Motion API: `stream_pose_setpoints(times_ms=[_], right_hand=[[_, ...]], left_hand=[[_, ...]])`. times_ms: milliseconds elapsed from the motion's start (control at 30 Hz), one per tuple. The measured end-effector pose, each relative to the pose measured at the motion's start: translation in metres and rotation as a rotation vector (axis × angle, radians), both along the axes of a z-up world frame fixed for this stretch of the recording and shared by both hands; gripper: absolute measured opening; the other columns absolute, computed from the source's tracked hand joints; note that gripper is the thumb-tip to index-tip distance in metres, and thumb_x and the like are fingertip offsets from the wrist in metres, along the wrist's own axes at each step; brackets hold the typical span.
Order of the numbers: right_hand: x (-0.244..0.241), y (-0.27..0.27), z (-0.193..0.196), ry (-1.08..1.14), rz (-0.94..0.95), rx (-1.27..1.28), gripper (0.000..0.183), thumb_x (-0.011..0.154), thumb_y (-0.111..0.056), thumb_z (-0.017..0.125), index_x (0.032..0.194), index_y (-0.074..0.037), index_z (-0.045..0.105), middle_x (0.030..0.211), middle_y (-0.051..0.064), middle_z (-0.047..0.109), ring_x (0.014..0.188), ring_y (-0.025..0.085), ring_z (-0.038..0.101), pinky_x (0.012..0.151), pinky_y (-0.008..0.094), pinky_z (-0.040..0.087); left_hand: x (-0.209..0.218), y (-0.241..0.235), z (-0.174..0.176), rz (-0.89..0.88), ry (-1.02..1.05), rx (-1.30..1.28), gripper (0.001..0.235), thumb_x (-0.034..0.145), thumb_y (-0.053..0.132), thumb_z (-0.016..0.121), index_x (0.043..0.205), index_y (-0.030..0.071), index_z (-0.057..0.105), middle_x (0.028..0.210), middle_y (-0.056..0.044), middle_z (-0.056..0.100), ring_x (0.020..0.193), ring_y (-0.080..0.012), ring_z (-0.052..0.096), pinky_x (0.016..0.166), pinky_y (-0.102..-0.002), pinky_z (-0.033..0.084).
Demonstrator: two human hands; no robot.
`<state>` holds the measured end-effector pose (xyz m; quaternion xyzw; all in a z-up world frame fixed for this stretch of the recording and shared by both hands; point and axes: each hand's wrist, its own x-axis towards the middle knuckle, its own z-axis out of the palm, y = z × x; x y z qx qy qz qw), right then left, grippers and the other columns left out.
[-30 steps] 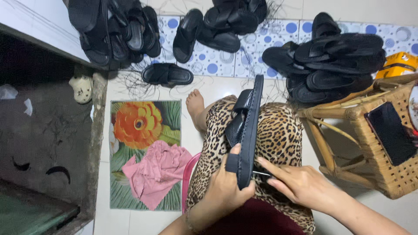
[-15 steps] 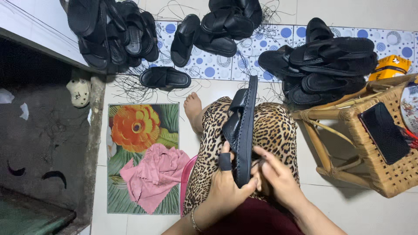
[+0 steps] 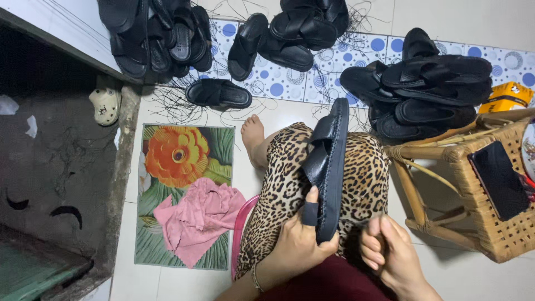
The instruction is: The person sits on the floor and sews a black shoe using a needle and thread. They repeatedly insert the needle into the shoe's sole and pull the thread through to stitch it. The person handles multiple black shoes and a wicker basket nearby.
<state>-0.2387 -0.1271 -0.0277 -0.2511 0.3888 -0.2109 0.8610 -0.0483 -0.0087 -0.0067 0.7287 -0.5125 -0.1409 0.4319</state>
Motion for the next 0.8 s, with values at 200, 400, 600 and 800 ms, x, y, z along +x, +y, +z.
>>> stream_pose_setpoints(times_ms=[200, 400, 600, 800], right_hand=[[-0.022, -0.004, 0.005, -0.065, 0.016, 0.091, 0.032, 0.109, -0.031, 0.051, 0.091, -0.005, 0.052, 0.062, 0.007, 0.038, 0.038, 0.01, 0.029, 0.03, 0.025, 0.027], [-0.009, -0.01, -0.009, -0.04, 0.024, -0.06, 0.04, 0.102, -0.038, 0.062, 0.089, 0.0, 0.053, 0.06, 0.008, 0.037, 0.04, 0.011, 0.031, 0.03, 0.025, 0.026], [0.033, -0.034, 0.0, 0.388, 0.491, -1.016, 0.034, 0.103, -0.025, 0.051, 0.111, -0.003, 0.075, 0.101, 0.008, 0.075, 0.088, 0.016, 0.07, 0.086, 0.029, 0.055], [0.038, -0.018, -0.006, 0.199, 0.264, -0.755, 0.063, 0.106, -0.05, 0.041, 0.056, -0.011, 0.048, 0.051, 0.002, 0.043, 0.048, 0.014, 0.038, 0.049, 0.029, 0.031]], left_hand=[[0.01, -0.002, 0.012, -0.014, -0.126, -0.102, 0.086, 0.086, 0.021, 0.079, 0.147, -0.015, 0.031, 0.13, -0.033, 0.064, 0.111, -0.0387, 0.072, 0.091, -0.04, 0.06], [0.012, -0.005, -0.01, 0.029, -0.112, -0.041, 0.096, 0.082, 0.028, 0.081, 0.149, -0.017, 0.028, 0.122, -0.031, 0.068, 0.104, -0.0368, 0.073, 0.089, -0.039, 0.06], [0.001, -0.014, -0.046, 0.112, -0.102, 0.044, 0.101, 0.076, 0.02, 0.074, 0.154, -0.012, 0.019, 0.125, -0.035, 0.061, 0.11, -0.0468, 0.066, 0.074, -0.048, 0.06], [0.006, -0.014, -0.038, 0.101, -0.188, 0.007, 0.098, 0.076, 0.018, 0.069, 0.152, -0.018, 0.019, 0.119, -0.037, 0.064, 0.108, -0.0475, 0.068, 0.075, -0.047, 0.062]])
